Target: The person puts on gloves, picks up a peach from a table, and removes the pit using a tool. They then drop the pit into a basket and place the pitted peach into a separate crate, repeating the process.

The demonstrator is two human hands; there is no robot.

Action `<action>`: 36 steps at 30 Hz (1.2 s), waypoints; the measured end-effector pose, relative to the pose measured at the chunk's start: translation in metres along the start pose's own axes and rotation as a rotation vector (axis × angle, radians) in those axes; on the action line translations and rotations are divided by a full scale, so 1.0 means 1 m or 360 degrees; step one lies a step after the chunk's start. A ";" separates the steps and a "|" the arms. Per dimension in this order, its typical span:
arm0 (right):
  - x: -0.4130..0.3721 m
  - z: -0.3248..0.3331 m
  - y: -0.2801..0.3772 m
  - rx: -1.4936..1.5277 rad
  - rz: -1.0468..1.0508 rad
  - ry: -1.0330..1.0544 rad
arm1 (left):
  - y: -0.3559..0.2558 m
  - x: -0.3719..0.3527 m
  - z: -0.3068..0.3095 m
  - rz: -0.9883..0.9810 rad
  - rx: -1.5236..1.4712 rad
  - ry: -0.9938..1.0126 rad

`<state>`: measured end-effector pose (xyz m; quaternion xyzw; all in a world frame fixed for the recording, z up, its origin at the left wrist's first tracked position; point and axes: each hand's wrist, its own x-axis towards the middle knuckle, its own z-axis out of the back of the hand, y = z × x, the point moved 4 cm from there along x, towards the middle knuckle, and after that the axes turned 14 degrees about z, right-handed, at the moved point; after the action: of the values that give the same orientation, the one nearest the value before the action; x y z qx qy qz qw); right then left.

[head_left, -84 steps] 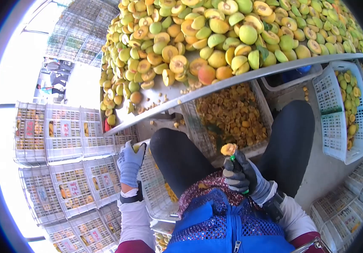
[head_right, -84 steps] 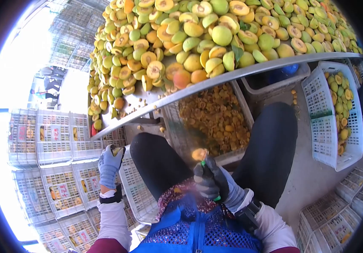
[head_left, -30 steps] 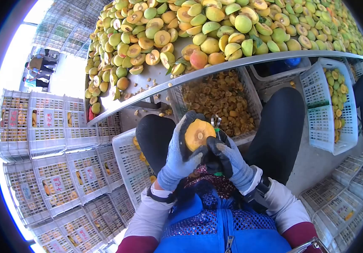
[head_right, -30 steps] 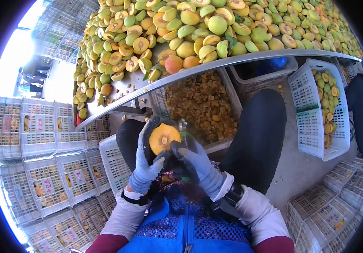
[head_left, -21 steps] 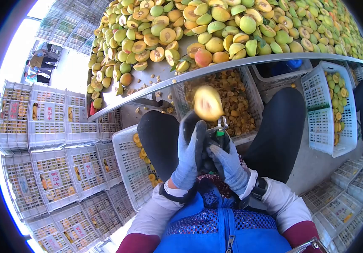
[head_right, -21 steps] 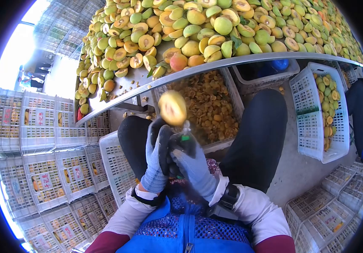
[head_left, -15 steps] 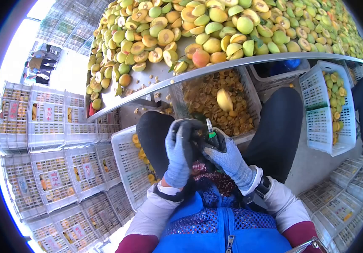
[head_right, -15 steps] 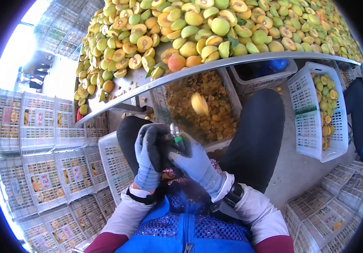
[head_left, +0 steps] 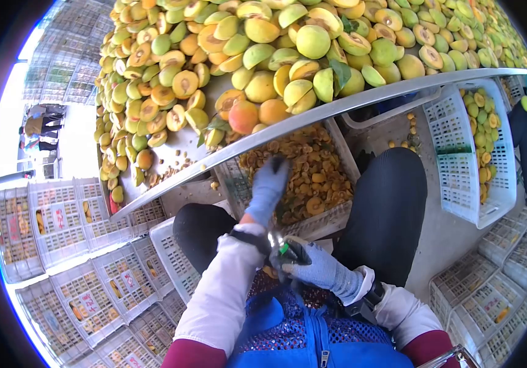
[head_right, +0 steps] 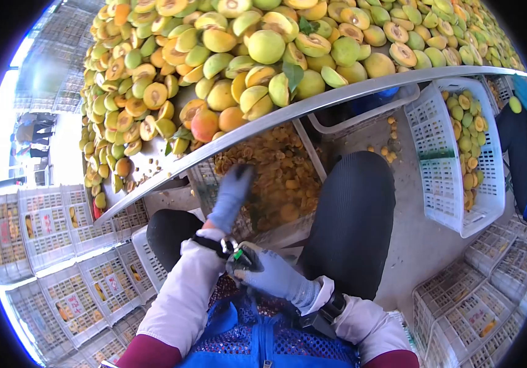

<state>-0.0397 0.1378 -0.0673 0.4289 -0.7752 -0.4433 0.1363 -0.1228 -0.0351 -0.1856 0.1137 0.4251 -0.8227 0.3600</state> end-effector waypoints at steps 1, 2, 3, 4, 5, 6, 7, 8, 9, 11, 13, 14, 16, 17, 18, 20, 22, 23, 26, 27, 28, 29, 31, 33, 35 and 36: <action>0.004 0.007 0.006 0.0149 -0.0330 -0.0123 | -0.003 0.002 -0.018 0.0112 0.0414 0.0225; 0.008 0.014 0.006 0.0222 -0.0316 -0.0224 | 0.010 0.006 -0.045 0.0229 0.0802 0.0430; 0.010 0.019 0.005 0.0292 -0.0300 -0.0321 | 0.038 0.009 -0.076 0.0342 0.1187 0.0632; 0.011 0.024 0.003 0.0361 -0.0287 -0.0418 | 0.084 0.012 -0.112 0.0211 0.1263 0.0752; 0.011 0.029 0.000 0.0351 -0.0363 -0.0449 | 0.123 0.010 -0.144 0.0101 0.1356 0.0707; 0.012 0.031 -0.003 0.0451 -0.0386 -0.0524 | 0.163 0.007 -0.176 -0.0008 0.1450 0.0654; 0.012 0.032 -0.006 0.0553 -0.0411 -0.0599 | 0.190 -0.001 -0.205 -0.0089 0.1560 0.0439; 0.014 0.035 -0.008 0.0651 -0.0436 -0.0674 | 0.195 -0.001 -0.211 -0.0086 0.1566 0.0368; 0.016 0.038 -0.007 0.0650 -0.0464 -0.0655 | 0.192 -0.001 -0.213 -0.0082 0.1570 0.0297; 0.018 0.044 -0.006 0.0648 -0.0520 -0.0616 | 0.182 0.005 -0.209 0.0101 0.1383 0.0443; 0.015 0.046 -0.017 0.0559 -0.0389 -0.0679 | 0.153 0.012 -0.195 0.0273 0.1187 0.0572; 0.013 0.047 -0.021 0.0514 -0.0321 -0.0712 | 0.144 0.014 -0.191 0.0355 0.1089 0.0636; 0.015 0.049 -0.018 0.0491 -0.0421 -0.0701 | 0.138 0.016 -0.189 0.0429 0.0965 0.0621; 0.016 0.048 -0.017 0.0478 -0.0470 -0.0694 | 0.134 0.015 -0.187 0.0423 0.0941 0.0540; 0.017 0.048 -0.014 0.0582 -0.0322 -0.0799 | 0.133 0.015 -0.184 0.0418 0.0916 0.0456; 0.017 0.049 -0.008 0.0784 -0.0023 -0.0999 | 0.103 0.028 -0.157 -0.0034 0.0535 0.0451; 0.010 0.056 0.003 0.0951 0.0030 -0.1356 | 0.036 0.020 -0.100 0.0192 -0.0192 0.0510; 0.007 0.062 0.002 0.0978 0.0088 -0.1349 | -0.013 -0.002 -0.061 0.0636 -0.0725 0.0552; 0.011 0.064 0.001 0.0683 0.0192 -0.1193 | -0.073 -0.064 0.017 0.0539 -0.0971 0.0714; 0.012 0.061 0.003 0.0527 0.0208 -0.1118 | -0.082 -0.084 0.031 0.0458 -0.1021 0.0690; 0.014 0.054 0.008 0.0561 0.0249 -0.1099 | -0.083 -0.100 0.042 0.0373 -0.1070 0.0663; 0.018 0.044 0.016 0.0596 0.0292 -0.1075 | -0.075 -0.113 0.052 0.0268 -0.0784 0.0629; 0.018 0.036 0.014 0.0553 0.0302 -0.0884 | -0.068 -0.140 0.069 0.0064 -0.0378 0.0456; 0.017 0.028 0.016 0.0582 0.0282 -0.0702 | -0.057 -0.154 0.080 0.0053 -0.0528 0.0392; 0.010 0.019 0.018 0.0555 0.0093 -0.0642 | -0.051 -0.164 0.086 0.0004 -0.0768 0.0345; 0.003 0.013 0.022 0.0513 -0.0082 -0.0666 | -0.052 -0.172 0.089 -0.0046 -0.0903 0.0344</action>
<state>-0.0615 0.1479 -0.0581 0.3636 -0.8360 -0.3964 -0.1084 -0.0249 0.0005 -0.0138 0.0894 0.6754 -0.6591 0.3185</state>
